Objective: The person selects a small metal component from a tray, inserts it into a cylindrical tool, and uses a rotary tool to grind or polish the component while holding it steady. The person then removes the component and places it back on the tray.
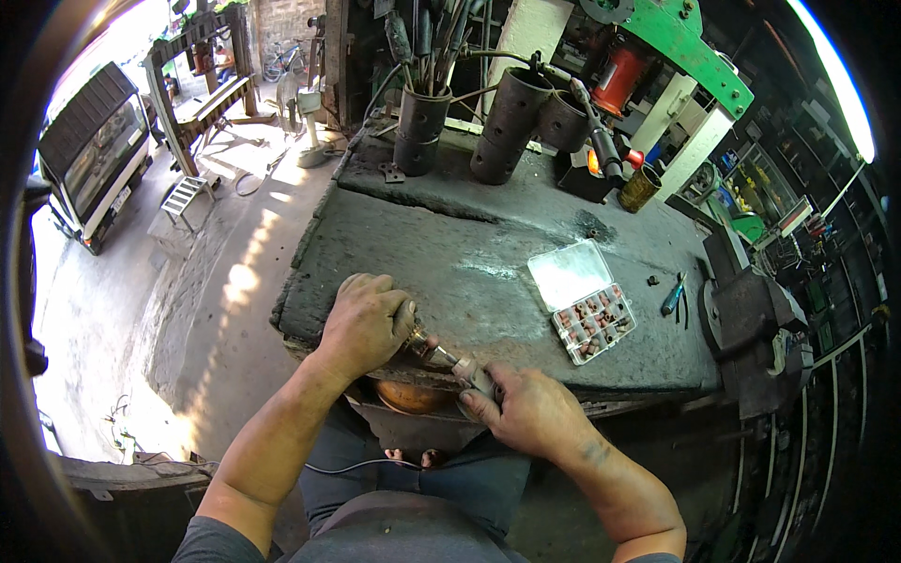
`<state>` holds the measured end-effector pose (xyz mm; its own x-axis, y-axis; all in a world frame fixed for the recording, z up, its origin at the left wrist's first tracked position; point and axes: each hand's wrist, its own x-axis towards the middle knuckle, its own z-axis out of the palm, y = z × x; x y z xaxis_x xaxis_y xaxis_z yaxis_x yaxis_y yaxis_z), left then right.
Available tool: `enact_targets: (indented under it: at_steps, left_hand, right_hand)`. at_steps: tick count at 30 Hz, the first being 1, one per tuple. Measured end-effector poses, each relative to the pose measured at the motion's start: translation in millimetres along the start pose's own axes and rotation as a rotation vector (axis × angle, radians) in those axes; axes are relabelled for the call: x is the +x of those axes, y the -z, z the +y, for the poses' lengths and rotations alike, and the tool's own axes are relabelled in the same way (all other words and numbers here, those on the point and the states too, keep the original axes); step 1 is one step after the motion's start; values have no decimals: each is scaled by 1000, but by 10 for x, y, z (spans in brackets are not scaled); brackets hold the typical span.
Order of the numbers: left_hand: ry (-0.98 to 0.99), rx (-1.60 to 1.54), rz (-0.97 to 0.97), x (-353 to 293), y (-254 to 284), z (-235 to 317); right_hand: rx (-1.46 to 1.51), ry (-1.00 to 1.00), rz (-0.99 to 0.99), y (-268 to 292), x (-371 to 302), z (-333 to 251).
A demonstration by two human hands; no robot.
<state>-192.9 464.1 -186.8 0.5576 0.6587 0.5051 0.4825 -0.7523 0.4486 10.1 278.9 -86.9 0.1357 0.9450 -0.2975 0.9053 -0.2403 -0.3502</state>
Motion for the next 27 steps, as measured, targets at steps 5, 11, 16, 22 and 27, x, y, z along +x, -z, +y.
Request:
enact_targets:
  at_steps: [5, 11, 16, 22, 27]
  left_hand:
    - [20, 9, -42, 19, 2, -13]
    - [81, 1, -116, 121, 5, 25]
    - [105, 16, -177, 189, 2, 36]
    - [130, 42, -207, 279, -23, 55]
    - [142, 70, -223, 365, -48, 76]
  right_hand:
    - [-2, 22, -40, -25, 3, -19]
    - [-17, 9, -36, -31, -3, 10]
    - [-49, 5, 8, -66, 14, 30]
    - [-55, 16, 12, -92, 23, 53]
    - [-56, -10, 71, -84, 56, 81]
